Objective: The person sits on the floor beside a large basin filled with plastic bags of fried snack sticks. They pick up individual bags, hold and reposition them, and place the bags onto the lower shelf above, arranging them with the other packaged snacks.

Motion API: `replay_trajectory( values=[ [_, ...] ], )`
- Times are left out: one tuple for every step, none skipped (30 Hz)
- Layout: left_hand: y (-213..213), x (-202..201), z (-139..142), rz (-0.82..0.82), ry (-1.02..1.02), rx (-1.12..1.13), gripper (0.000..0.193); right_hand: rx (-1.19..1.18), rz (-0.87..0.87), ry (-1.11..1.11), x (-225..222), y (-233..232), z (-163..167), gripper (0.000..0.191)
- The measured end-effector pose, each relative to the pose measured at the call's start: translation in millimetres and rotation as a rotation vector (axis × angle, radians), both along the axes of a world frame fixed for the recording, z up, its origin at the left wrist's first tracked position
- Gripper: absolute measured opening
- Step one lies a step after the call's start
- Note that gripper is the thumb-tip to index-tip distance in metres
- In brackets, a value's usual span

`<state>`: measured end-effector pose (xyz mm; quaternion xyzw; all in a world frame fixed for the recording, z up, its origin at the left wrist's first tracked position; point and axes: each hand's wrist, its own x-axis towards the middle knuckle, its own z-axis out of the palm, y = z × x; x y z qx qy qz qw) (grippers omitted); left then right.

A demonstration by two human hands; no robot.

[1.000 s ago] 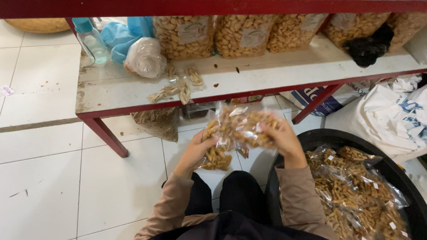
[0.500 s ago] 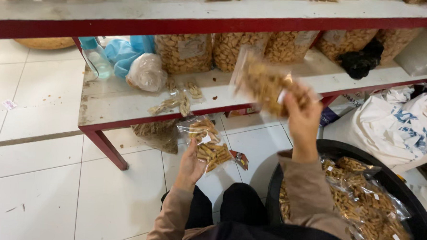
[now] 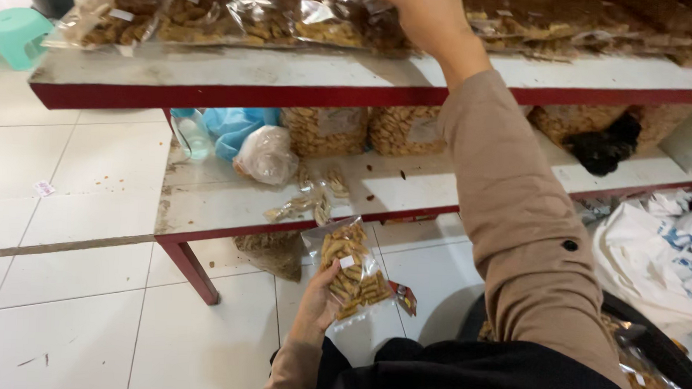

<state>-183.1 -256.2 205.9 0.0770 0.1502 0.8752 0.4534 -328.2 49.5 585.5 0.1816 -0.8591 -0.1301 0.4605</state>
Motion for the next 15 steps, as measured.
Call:
replay_trajectory(
  values=[
    [0.2, -3.9, 0.7, 0.017, -0.011, -0.007, 0.047, 0.037, 0.017, 0.032, -12.6, 0.2, -3.1, 0.034],
    [1.0, -8.2, 1.1, 0.033, -0.024, -0.013, 0.047, 0.076, 0.034, 0.062, -23.4, -0.6, -6.0, 0.03],
    [1.5, -11.6, 1.4, 0.026, -0.032, 0.001, 0.047, 0.094, -0.042, 0.028, -31.9, -3.0, -11.5, 0.032],
    [1.8, -14.8, 2.0, 0.019, -0.042, 0.014, 0.048, 0.112, -0.118, -0.008, -38.6, -5.2, -13.7, 0.035],
    [2.2, -17.0, 3.0, 0.011, -0.056, 0.024, 0.048, 0.128, -0.194, -0.048, -42.1, -8.0, -13.8, 0.038],
    [2.4, -19.2, 5.3, 0.023, -0.04, 0.054, 0.05, 0.036, -0.243, -0.202, -41.1, -9.8, -11.0, 0.056],
    [2.2, -20.5, 8.6, 0.035, -0.024, 0.085, 0.052, -0.055, -0.291, -0.357, -36.4, -12.7, -4.8, 0.076],
    [1.8, -21.0, 13.1, 0.045, -0.009, 0.113, 0.054, -0.149, -0.341, -0.512, -28.3, -19.0, 0.1, 0.096],
    [0.5, -21.7, 19.2, 0.036, 0.033, 0.189, 0.054, -0.195, -0.237, -0.52, -11.7, -23.4, 6.0, 0.096],
    [-1.1, -22.0, 26.2, 0.026, 0.078, 0.266, 0.055, -0.241, -0.133, -0.524, 12.2, -28.1, 13.7, 0.096],
    [-2.4, -22.3, 33.9, 0.014, 0.122, 0.342, 0.055, -0.287, -0.03, -0.526, 34.3, -38.8, 20.4, 0.097],
    [-3.7, -22.8, 42.0, 0.035, 0.126, 0.326, 0.056, -0.254, 0.167, -0.502, 62.1, -52.4, 22.2, 0.085],
    [-4.5, -22.5, 49.6, 0.054, 0.128, 0.31, 0.057, -0.219, 0.363, -0.477, 99.1, -69.4, 11.2, 0.075],
    [-5.3, -21.7, 56.4, 0.075, 0.128, 0.296, 0.058, -0.336, 0.454, -0.561, 131.6, -92.1, -8.0, 0.083],
    [-6.2, -20.7, 62.1, 0.081, 0.138, 0.321, 0.057, -0.211, 0.369, -0.627, 158.3, -118.8, -33.7, 0.096]
  ],
)
